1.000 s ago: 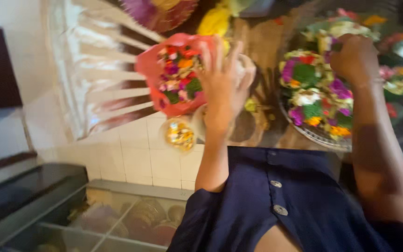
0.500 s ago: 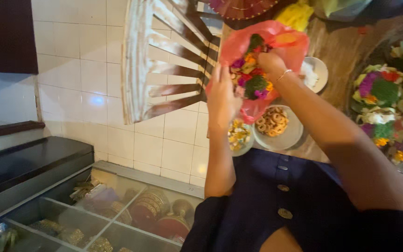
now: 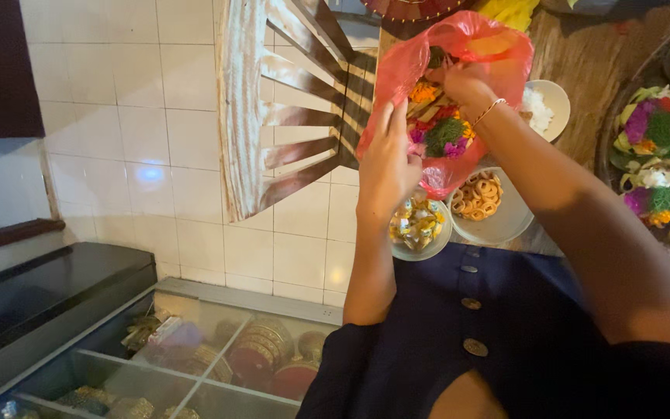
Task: The person assembles small floral offerings by placing flowers, leaves, and small food items into banana-leaf cones, and then secures a red bag of additional supplies from a refrigerator.
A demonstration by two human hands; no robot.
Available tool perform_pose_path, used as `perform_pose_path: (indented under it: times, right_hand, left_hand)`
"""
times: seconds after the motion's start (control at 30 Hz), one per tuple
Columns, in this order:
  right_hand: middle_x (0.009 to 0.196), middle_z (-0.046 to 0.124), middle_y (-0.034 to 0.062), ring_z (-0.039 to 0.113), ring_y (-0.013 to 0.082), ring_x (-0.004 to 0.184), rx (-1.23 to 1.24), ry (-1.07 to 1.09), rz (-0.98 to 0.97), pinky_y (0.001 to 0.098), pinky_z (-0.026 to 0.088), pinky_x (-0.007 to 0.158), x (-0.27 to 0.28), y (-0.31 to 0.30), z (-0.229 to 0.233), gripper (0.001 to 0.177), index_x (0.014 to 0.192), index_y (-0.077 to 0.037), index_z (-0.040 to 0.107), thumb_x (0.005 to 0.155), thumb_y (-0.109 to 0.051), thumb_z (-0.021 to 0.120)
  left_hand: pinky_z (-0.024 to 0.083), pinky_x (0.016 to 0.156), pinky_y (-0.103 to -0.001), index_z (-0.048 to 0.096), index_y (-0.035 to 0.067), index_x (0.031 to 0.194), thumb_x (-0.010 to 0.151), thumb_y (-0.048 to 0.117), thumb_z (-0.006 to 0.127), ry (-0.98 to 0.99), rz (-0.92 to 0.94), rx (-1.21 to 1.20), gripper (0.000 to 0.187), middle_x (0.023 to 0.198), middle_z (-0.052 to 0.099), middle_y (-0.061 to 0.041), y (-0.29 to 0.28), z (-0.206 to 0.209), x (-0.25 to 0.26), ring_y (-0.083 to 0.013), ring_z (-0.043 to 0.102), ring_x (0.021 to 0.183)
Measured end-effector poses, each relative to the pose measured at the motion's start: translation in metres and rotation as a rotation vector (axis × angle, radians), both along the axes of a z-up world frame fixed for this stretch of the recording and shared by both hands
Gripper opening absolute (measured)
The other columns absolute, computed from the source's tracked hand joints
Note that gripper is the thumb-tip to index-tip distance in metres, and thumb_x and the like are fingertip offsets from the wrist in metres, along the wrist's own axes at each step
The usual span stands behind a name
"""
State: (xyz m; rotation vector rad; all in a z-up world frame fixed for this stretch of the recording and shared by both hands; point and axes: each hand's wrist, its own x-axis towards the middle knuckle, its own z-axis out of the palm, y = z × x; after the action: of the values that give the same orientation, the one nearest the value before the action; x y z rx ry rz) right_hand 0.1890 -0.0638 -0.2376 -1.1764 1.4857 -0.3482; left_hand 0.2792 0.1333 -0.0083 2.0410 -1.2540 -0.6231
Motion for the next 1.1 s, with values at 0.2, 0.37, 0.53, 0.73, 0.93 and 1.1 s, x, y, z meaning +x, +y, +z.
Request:
perform_pose_path:
  times: [0.2, 0.37, 0.53, 0.73, 0.93, 1.1]
  right_hand:
    - [0.093, 0.078, 0.0088, 0.076, 0.0161, 0.071, 0.149, -0.325, -0.022, 0.0317, 0.063, 0.06, -0.001, -0.012, 0.003, 0.024, 0.106, -0.001, 0.075, 0.091, -0.019, 0.072]
    - [0.08, 0.065, 0.0088, 0.052, 0.0181, 0.053, 0.207, -0.027, 0.033, 0.0344, 0.039, 0.043, 0.001, -0.024, -0.001, 0.023, 0.105, -0.002, 0.073, 0.1, -0.024, 0.07]
    - [0.076, 0.069, -0.0006, 0.052, 0.0103, 0.046, 0.443, -0.303, -0.064, 0.0255, 0.04, 0.038, -0.003, -0.03, 0.002, 0.018, 0.1, -0.015, 0.071, 0.099, -0.032, 0.064]
    - [0.071, 0.063, 0.0065, 0.052, 0.0129, 0.046, 0.25, -0.047, 0.131, 0.0292, 0.038, 0.041, -0.032, 0.0, 0.041, 0.032, 0.095, -0.004, 0.069, 0.105, -0.035, 0.069]
    - [0.076, 0.066, 0.0059, 0.06, 0.017, 0.05, 0.183, -0.13, 0.2, 0.0311, 0.048, 0.041, -0.081, 0.032, 0.112, 0.023, 0.106, 0.002, 0.067, 0.1, -0.02, 0.069]
    - [0.095, 0.069, 0.0015, 0.064, 0.0118, 0.063, 0.166, -0.384, 0.14, 0.0268, 0.051, 0.047, -0.122, 0.049, 0.151, 0.03, 0.123, -0.009, 0.055, 0.097, -0.018, 0.066]
  left_hand:
    - [0.053, 0.095, -0.044, 0.038, 0.004, 0.152, 0.073, -0.003, 0.066, 0.034, -0.018, 0.06, 0.084, 0.156, 0.043, -0.019, 0.0, 0.004, 0.0, -0.037, 0.065, 0.113]
    - [0.053, 0.095, -0.044, 0.035, 0.006, 0.155, 0.077, -0.002, 0.063, 0.148, 0.003, 0.134, 0.083, 0.162, 0.039, -0.018, 0.0, 0.007, -0.003, -0.0374, 0.063, 0.119]
    - [0.049, 0.106, -0.043, 0.032, 0.003, 0.157, 0.074, -0.003, 0.065, 0.113, -0.009, 0.035, 0.089, 0.163, 0.035, -0.02, 0.0, -0.007, -0.006, -0.0386, 0.051, 0.138]
    - [0.042, 0.118, -0.043, 0.034, 0.003, 0.156, 0.075, 0.003, 0.074, -0.078, 0.02, -0.102, 0.091, 0.163, 0.036, -0.017, 0.003, -0.005, -0.004, -0.0377, 0.042, 0.15]
    - [0.046, 0.109, -0.042, 0.036, 0.007, 0.157, 0.076, 0.0, 0.071, -0.067, 0.043, -0.03, 0.088, 0.165, 0.023, -0.027, 0.01, 0.031, -0.016, -0.0454, 0.038, 0.146]
    - [0.044, 0.112, -0.045, 0.043, 0.011, 0.153, 0.078, 0.003, 0.071, -0.147, 0.003, -0.009, 0.081, 0.16, 0.035, -0.022, 0.011, 0.063, -0.041, -0.0421, 0.047, 0.137]
